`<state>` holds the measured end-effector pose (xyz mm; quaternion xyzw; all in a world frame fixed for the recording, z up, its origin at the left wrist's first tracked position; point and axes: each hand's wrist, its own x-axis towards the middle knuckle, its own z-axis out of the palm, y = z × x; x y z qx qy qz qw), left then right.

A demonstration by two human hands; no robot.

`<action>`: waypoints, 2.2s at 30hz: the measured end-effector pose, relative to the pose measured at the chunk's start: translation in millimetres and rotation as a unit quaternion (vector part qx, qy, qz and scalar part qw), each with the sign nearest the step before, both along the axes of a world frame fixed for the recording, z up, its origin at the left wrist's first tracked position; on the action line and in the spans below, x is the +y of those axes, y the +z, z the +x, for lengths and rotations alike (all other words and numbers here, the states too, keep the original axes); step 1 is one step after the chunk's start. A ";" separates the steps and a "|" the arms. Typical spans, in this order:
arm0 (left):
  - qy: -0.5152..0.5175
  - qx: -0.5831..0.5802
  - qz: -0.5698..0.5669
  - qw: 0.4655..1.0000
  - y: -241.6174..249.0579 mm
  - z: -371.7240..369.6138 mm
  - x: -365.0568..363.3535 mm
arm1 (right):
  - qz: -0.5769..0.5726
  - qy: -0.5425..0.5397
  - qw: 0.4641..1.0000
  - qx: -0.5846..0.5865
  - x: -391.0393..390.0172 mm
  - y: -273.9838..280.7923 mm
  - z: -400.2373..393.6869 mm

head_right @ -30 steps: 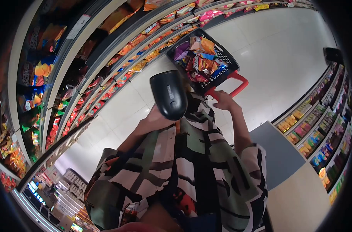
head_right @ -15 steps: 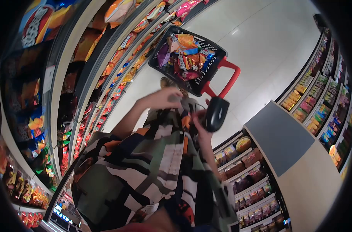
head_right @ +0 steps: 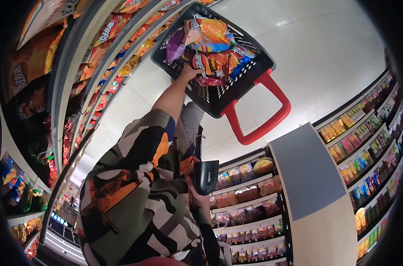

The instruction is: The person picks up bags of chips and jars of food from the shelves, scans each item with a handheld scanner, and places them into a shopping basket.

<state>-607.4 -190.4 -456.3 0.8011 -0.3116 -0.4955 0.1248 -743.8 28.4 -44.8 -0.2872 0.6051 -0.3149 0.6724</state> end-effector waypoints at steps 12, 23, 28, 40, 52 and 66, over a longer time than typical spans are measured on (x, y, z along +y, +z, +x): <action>-0.498 0.133 -0.236 0.824 239.9 38.1 -36.9 | -0.210 0.135 0.940 0.231 -125.7 -8.8 -47.9; -0.635 0.222 -0.060 0.737 315.7 44.0 -64.5 | -0.013 0.069 0.997 -0.029 -109.6 -74.5 -43.2; -0.100 0.222 -0.063 0.968 224.1 78.9 -128.3 | 0.000 -0.041 0.998 -0.049 -84.7 -62.7 -27.4; 0.352 0.267 -0.168 0.881 56.0 9.5 -118.4 | -0.026 0.056 0.996 0.070 -3.0 -44.4 -51.4; 0.240 0.277 -0.326 0.871 408.7 233.3 69.0 | -0.097 0.133 0.983 0.075 -42.1 27.3 -38.5; 0.384 0.317 -0.560 0.663 453.1 384.5 -24.6 | -0.229 0.277 0.933 0.033 -97.9 93.7 29.6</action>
